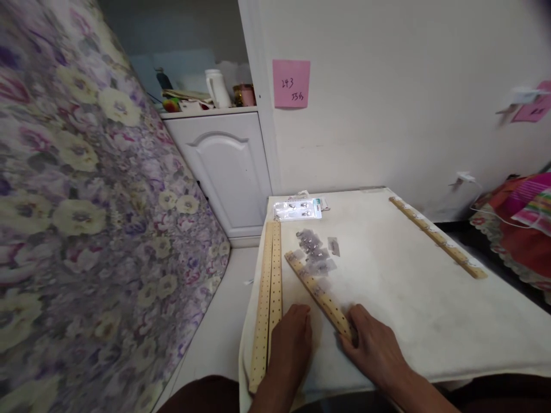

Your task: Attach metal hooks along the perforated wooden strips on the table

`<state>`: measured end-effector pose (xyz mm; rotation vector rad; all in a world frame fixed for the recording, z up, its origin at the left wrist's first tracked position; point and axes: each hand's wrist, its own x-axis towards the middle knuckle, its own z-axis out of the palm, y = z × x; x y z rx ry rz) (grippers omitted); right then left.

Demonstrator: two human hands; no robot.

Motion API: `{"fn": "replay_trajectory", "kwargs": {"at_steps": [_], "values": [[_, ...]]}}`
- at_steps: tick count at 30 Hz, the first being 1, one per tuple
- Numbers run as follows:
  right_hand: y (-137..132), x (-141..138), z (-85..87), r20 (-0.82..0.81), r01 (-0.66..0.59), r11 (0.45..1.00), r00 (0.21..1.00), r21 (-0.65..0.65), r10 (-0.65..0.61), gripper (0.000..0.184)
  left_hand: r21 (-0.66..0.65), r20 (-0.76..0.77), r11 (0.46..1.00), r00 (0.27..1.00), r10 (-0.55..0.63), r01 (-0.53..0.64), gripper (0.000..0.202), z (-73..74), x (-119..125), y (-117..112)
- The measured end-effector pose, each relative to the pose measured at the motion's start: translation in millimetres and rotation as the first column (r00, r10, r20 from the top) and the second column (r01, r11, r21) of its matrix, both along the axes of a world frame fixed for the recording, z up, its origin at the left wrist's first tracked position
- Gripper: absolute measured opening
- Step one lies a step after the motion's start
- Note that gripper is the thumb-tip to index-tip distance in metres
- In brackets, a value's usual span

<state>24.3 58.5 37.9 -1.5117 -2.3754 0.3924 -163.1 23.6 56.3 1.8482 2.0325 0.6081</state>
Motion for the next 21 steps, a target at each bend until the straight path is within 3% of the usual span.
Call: {"fn": "replay_trajectory", "kwargs": {"at_steps": [10,21], "values": [[7.0,-11.7,-6.3,-0.003,0.018,0.999,1.0,0.034,-0.017,0.012,-0.025,0.0,1.0,1.0,-0.008,0.008,0.03,0.4,-0.6,-0.9],[6.7,-7.6,1.7,-0.062,0.001,0.998,0.998,-0.066,-0.005,0.022,-0.034,0.019,0.999,1.0,-0.007,0.007,0.029,0.5,0.0,-0.1]]}}
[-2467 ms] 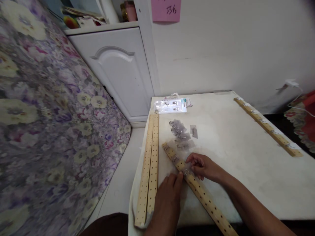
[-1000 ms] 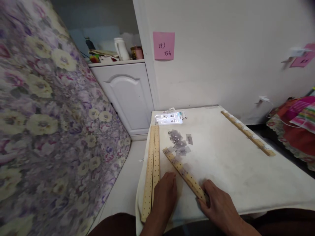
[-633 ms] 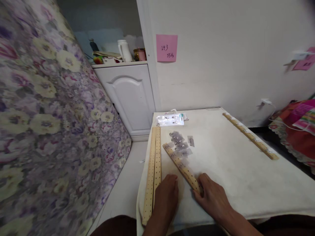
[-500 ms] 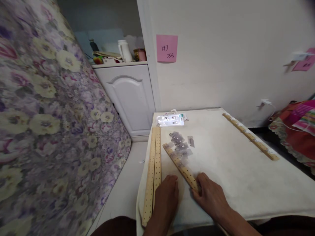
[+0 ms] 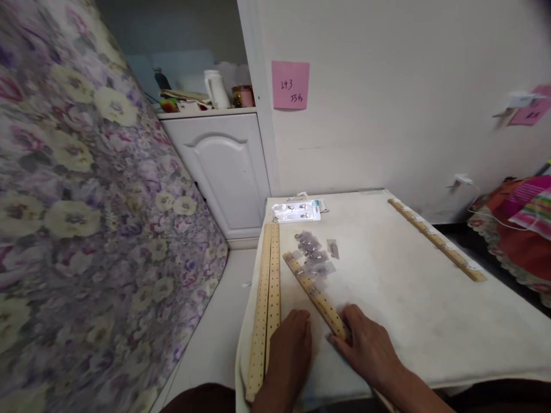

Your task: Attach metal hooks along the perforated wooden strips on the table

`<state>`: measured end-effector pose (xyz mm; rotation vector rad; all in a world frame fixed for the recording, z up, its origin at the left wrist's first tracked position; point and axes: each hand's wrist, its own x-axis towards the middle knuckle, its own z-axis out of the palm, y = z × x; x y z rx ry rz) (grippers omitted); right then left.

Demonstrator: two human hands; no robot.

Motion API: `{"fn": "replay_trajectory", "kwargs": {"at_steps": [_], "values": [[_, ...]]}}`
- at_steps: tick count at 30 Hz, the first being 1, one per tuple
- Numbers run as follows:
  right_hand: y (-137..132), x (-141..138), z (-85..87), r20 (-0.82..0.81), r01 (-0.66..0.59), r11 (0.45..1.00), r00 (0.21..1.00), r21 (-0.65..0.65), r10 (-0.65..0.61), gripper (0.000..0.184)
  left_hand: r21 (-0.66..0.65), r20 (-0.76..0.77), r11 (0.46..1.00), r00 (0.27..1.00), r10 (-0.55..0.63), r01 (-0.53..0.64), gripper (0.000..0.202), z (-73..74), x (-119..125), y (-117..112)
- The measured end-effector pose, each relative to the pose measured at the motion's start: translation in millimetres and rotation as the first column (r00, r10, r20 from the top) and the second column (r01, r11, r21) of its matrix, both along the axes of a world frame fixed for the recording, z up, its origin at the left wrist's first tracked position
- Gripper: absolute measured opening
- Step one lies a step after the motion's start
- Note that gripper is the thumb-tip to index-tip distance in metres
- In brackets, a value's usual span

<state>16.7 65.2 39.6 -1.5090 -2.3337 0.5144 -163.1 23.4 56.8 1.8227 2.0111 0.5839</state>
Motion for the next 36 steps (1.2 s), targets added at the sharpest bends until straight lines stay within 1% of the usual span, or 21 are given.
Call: {"fn": "replay_trajectory", "kwargs": {"at_steps": [3,6,15,21,24,26,28,30,32,34,36], "values": [[1.7,3.3,2.6,-0.048,-0.001,0.999,0.999,-0.039,-0.001,0.026,-0.007,-0.002,1.0,1.0,0.001,-0.001,0.03,0.0,0.9,-0.6],[2.6,4.2,2.0,-0.063,0.003,0.999,0.998,-0.051,-0.006,0.028,-0.008,0.0,1.0,1.0,-0.008,0.008,0.03,0.3,1.7,-1.9],[2.4,0.3,-8.2,-0.038,-0.033,0.999,0.999,0.033,0.034,0.02,-0.027,0.017,1.0,1.0,-0.011,0.011,0.029,1.6,3.7,-0.3],[1.6,-1.7,-6.7,-0.051,-0.02,1.0,0.999,-0.021,0.018,0.019,-0.041,0.018,0.999,1.0,-0.025,0.026,0.027,2.1,5.1,0.9],[4.3,1.4,-3.8,-0.107,-0.03,0.997,0.994,-0.077,0.021,0.022,-0.063,0.002,0.998,1.0,-0.022,0.022,0.027,3.5,5.7,1.8],[12.8,5.6,-2.0,-0.185,-0.068,0.99,0.982,-0.122,0.045,0.019,-0.084,-0.007,0.996,1.0,-0.017,0.016,0.028,4.3,6.0,2.5],[29.0,9.7,-1.6,-0.274,-0.109,0.986,0.959,-0.129,0.07,0.016,-0.101,-0.015,0.995,1.0,-0.014,0.012,0.028,4.9,6.4,3.3],[51.8,11.1,-3.3,-0.349,-0.11,0.991,0.934,-0.077,0.077,0.019,-0.113,-0.022,0.994,1.0,-0.014,0.012,0.028,5.3,6.8,3.9],[77.5,8.8,-7.1,-0.404,-0.062,0.998,0.913,-0.011,0.053,0.018,-0.117,-0.026,0.993,1.0,-0.016,0.013,0.029,5.2,7.0,4.4],[101.0,3.3,-12.1,-0.419,-0.023,0.999,0.907,0.045,0.04,0.017,-0.121,-0.033,0.993,0.999,-0.013,0.009,0.03,4.4,7.0,5.1],[118.4,-3.1,-17.2,-0.395,0.008,0.996,0.918,0.088,0.028,0.022,-0.126,-0.041,0.992,0.999,-0.009,0.004,0.031,2.4,6.6,6.0]]}}
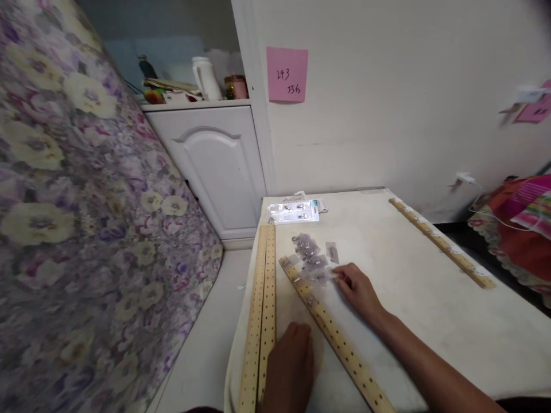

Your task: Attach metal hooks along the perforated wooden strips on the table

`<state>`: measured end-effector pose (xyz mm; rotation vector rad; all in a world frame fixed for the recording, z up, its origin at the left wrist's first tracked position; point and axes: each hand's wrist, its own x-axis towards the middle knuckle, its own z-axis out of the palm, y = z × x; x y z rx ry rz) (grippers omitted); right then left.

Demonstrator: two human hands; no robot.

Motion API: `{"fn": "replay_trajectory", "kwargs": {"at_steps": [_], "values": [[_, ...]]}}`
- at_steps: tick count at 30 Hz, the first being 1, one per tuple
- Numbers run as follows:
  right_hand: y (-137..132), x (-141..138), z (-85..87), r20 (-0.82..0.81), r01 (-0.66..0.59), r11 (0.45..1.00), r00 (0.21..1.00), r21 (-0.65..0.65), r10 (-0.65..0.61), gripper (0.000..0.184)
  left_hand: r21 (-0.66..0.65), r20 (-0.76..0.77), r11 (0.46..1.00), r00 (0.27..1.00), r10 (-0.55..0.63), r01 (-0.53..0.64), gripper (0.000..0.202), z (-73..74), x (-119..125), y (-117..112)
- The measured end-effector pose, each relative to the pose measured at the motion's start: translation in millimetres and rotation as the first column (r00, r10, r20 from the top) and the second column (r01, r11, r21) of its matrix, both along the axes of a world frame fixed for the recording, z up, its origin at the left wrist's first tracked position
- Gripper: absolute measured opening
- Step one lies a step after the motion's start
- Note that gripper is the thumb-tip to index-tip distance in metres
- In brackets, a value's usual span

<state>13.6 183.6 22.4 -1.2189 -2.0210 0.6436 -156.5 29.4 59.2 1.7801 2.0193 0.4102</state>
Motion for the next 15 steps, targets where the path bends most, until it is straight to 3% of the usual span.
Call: {"fn": "replay_trajectory", "kwargs": {"at_steps": [8,12,15], "values": [[14.0,-11.4,-3.2,0.287,0.044,0.999,0.957,0.004,-0.044,0.035,-0.022,-0.021,1.0,1.0,-0.006,0.006,0.03,-2.8,-0.3,4.0],[14.8,-10.8,-4.7,0.251,0.058,0.998,0.966,0.0,-0.056,0.03,-0.034,-0.038,0.999,0.999,-0.002,0.0,0.031,0.7,1.6,4.9],[16.1,-8.5,-7.5,0.096,0.095,0.994,0.991,-0.049,-0.09,0.021,-0.036,-0.049,0.999,0.999,0.005,-0.006,0.03,1.6,2.7,4.8]]}}
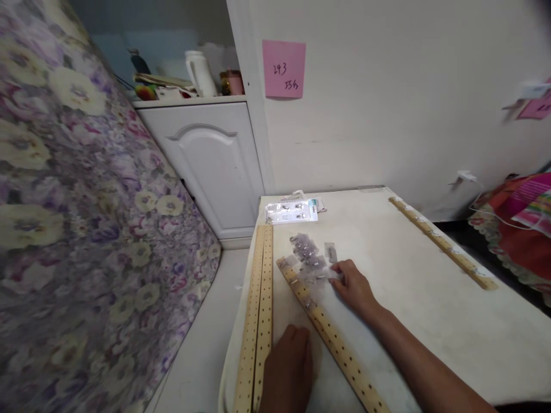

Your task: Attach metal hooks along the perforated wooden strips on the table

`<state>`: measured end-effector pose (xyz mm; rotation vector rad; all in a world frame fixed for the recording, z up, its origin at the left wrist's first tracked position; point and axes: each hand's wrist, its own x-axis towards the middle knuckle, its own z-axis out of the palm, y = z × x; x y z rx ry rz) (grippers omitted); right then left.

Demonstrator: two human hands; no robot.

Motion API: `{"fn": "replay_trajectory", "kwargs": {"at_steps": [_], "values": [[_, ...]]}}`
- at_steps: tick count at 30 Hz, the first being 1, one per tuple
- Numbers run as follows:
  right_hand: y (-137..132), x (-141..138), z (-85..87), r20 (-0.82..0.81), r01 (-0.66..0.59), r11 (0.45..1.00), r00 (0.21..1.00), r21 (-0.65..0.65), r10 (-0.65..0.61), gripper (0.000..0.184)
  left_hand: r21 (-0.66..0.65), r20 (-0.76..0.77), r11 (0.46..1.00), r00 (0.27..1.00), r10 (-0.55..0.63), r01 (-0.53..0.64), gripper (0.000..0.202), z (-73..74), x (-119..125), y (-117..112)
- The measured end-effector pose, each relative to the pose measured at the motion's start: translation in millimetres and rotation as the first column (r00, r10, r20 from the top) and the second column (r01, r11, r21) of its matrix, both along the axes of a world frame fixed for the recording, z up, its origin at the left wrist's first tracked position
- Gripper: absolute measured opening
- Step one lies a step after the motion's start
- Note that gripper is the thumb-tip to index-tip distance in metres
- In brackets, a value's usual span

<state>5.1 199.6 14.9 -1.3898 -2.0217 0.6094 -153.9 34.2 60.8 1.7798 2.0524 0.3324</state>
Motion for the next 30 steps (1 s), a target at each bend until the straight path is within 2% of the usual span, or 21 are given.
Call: {"fn": "replay_trajectory", "kwargs": {"at_steps": [4,8,10,12,14,15,17,19,22,30], "values": [[0.2,3.9,3.0,-0.193,-0.009,0.997,0.981,-0.079,-0.006,0.006,0.005,-0.006,1.0,1.0,-0.008,0.008,0.029,0.6,0.3,-0.4],[-2.1,11.2,11.7,-0.264,-0.032,0.991,0.964,-0.131,-0.004,0.011,0.012,-0.025,1.0,1.0,-0.014,0.014,0.029,2.5,0.2,-0.6],[-5.5,17.4,14.9,-0.381,-0.056,0.976,0.924,-0.21,-0.029,0.014,0.02,-0.018,1.0,1.0,-0.015,0.016,0.03,3.0,0.3,-1.2],[-11.5,23.8,15.8,-0.542,-0.152,0.935,0.839,-0.321,-0.05,0.017,0.032,0.004,0.999,1.0,-0.018,0.018,0.03,2.4,0.7,-2.8],[-20.2,28.1,14.4,-0.657,-0.296,0.862,0.752,-0.411,-0.055,0.022,0.051,0.033,0.999,0.999,-0.019,0.018,0.031,0.1,1.6,-5.4],[-25.2,28.9,13.2,-0.679,-0.357,0.824,0.733,-0.44,-0.045,0.024,0.058,0.046,0.998,0.999,-0.022,0.019,0.031,-1.6,2.2,-7.0],[-35.1,28.1,10.4,-0.691,-0.439,0.757,0.722,-0.485,-0.023,0.027,0.063,0.063,0.998,0.998,-0.03,0.026,0.032,-5.8,3.4,-10.2],[-42.9,25.0,8.4,-0.686,-0.475,0.718,0.727,-0.508,-0.005,0.028,0.055,0.063,0.998,0.997,-0.036,0.032,0.034,-9.9,4.6,-12.8],[-48.2,20.4,7.2,-0.659,-0.492,0.691,0.751,-0.53,0.03,0.024,0.04,0.048,0.998,0.998,-0.042,0.04,0.038,-12.5,6.6,-15.2],[-51.7,18.8,12.1,-0.575,-0.481,0.653,0.814,-0.585,0.085,0.013,-0.05,-0.026,0.996,0.996,-0.081,0.08,0.05,-5.1,12.0,-14.3]]}}
